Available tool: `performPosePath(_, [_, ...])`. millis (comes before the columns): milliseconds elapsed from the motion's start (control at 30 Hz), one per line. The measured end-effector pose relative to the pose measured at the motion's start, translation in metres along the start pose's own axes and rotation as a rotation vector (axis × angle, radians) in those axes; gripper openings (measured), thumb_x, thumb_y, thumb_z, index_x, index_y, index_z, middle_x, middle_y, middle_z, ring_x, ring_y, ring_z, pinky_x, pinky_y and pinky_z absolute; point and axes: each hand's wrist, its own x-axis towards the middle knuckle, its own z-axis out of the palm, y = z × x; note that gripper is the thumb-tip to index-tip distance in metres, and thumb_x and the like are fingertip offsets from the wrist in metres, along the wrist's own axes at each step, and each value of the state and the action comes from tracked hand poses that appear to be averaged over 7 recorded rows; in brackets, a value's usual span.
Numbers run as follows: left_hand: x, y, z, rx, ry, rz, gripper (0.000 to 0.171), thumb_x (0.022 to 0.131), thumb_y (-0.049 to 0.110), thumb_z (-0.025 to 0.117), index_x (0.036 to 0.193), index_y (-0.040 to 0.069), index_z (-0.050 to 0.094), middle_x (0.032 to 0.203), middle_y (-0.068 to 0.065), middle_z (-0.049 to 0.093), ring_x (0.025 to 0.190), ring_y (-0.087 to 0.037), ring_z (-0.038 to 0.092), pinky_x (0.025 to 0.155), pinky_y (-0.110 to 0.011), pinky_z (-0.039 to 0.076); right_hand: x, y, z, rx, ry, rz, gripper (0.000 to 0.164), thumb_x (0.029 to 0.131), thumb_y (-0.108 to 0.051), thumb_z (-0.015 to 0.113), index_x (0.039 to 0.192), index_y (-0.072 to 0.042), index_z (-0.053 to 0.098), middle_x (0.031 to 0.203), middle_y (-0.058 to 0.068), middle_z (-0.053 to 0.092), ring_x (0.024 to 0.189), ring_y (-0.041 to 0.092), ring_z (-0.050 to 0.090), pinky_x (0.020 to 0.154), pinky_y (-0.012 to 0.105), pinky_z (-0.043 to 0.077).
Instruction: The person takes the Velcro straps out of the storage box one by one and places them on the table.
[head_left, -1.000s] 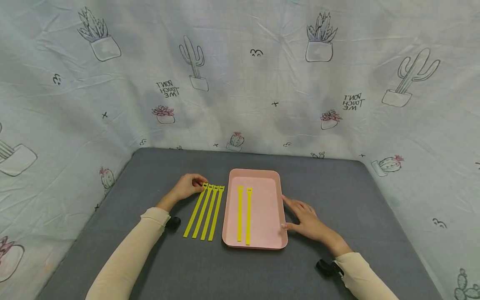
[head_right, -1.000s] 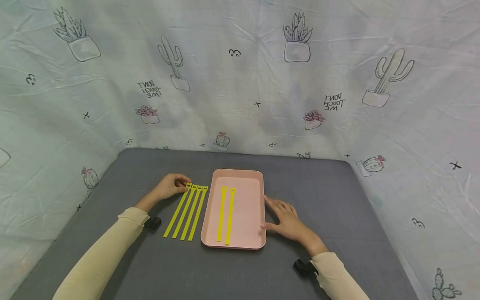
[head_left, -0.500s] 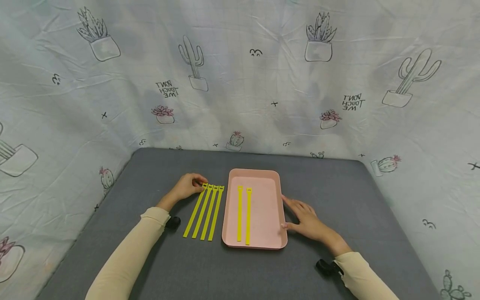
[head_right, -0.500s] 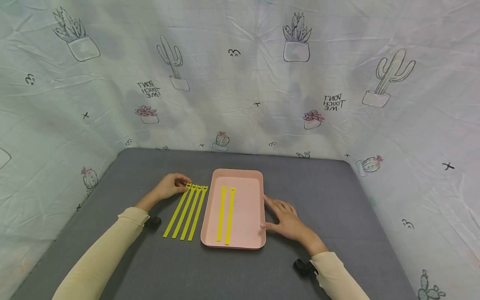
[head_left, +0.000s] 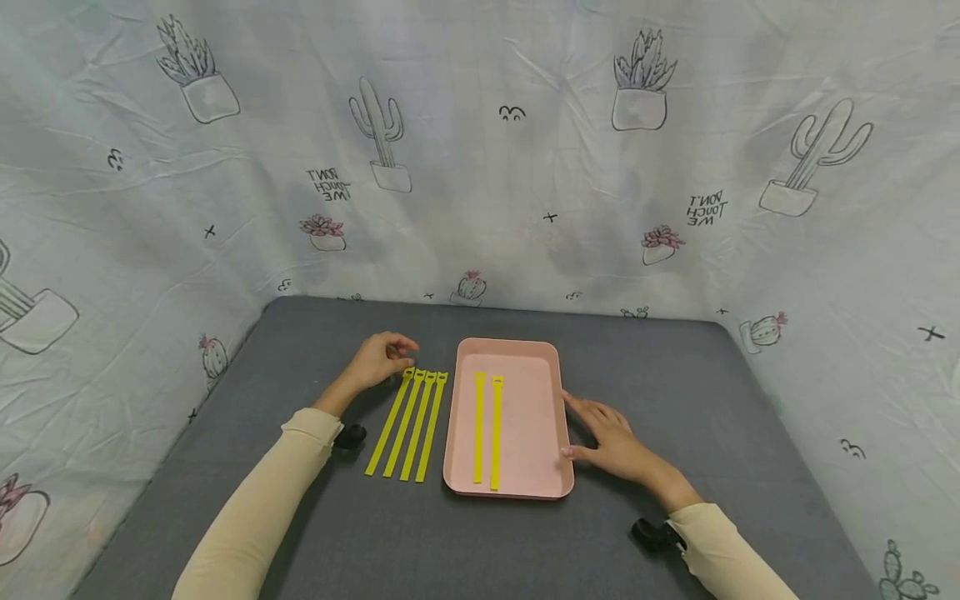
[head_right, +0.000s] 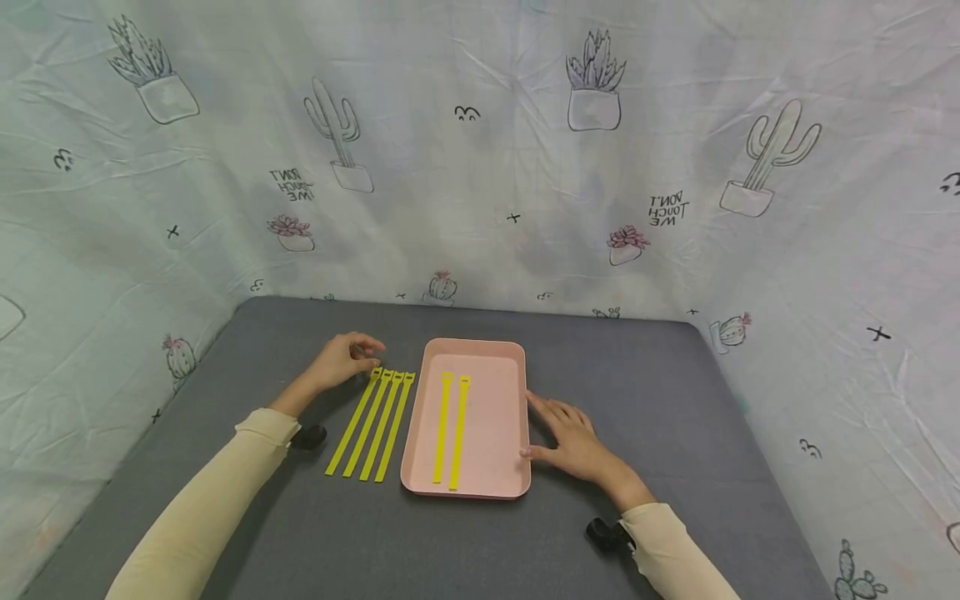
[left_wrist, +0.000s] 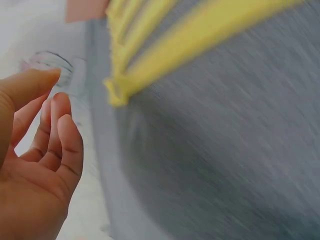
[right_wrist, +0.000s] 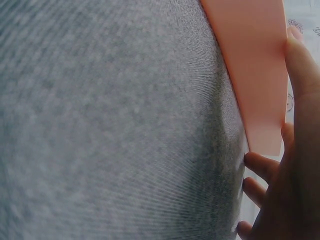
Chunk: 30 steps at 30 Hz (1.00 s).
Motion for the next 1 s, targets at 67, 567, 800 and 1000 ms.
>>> performPosePath(67, [0.002, 0.010, 0.001, -0.015, 0.024, 0.016, 0.027, 0.091, 0.009, 0.070, 0.118, 0.002, 0.069, 0.100, -0.014, 0.062, 0.081, -0.019, 0.061, 0.067, -0.029, 0.050, 0.001, 0.000, -0.001, 0.007, -0.003, 0.001, 0.090, 0.087, -0.054, 0.068, 0.159, -0.030, 0.020, 0.155, 0.016, 0.041, 0.142, 0.048, 0.034, 0.109, 0.071, 0.020])
performPosePath(567, [0.014, 0.086, 0.044, -0.199, -0.021, 0.091, 0.034, 0.092, 0.011, 0.069, 0.125, 0.002, 0.064, 0.114, -0.017, 0.064, 0.095, -0.024, 0.064, 0.076, -0.030, 0.055, 0.003, -0.002, -0.005, 0.015, -0.018, 0.003, 0.089, 0.088, -0.052, 0.068, 0.159, -0.028, 0.021, 0.156, 0.016, 0.040, 0.142, 0.048, 0.035, 0.109, 0.072, 0.021])
performPosePath(800, [0.007, 0.097, 0.065, -0.206, -0.070, 0.144, 0.040, 0.091, 0.010, 0.071, 0.128, 0.001, 0.062, 0.118, -0.022, 0.063, 0.100, -0.029, 0.066, 0.083, -0.035, 0.057, -0.007, -0.013, 0.001, -0.006, 0.005, 0.010, 0.089, 0.087, -0.052, 0.068, 0.159, -0.026, 0.022, 0.154, 0.017, 0.042, 0.141, 0.047, 0.036, 0.108, 0.072, 0.022])
performPosePath(1000, [0.004, 0.103, 0.077, -0.184, -0.093, 0.181, 0.041, 0.090, 0.009, 0.072, 0.128, -0.001, 0.062, 0.117, -0.020, 0.061, 0.104, -0.031, 0.066, 0.091, -0.038, 0.056, -0.012, -0.019, 0.004, -0.005, 0.023, 0.008, 0.089, 0.087, -0.051, 0.069, 0.159, -0.025, 0.023, 0.153, 0.018, 0.044, 0.140, 0.048, 0.037, 0.108, 0.071, 0.023])
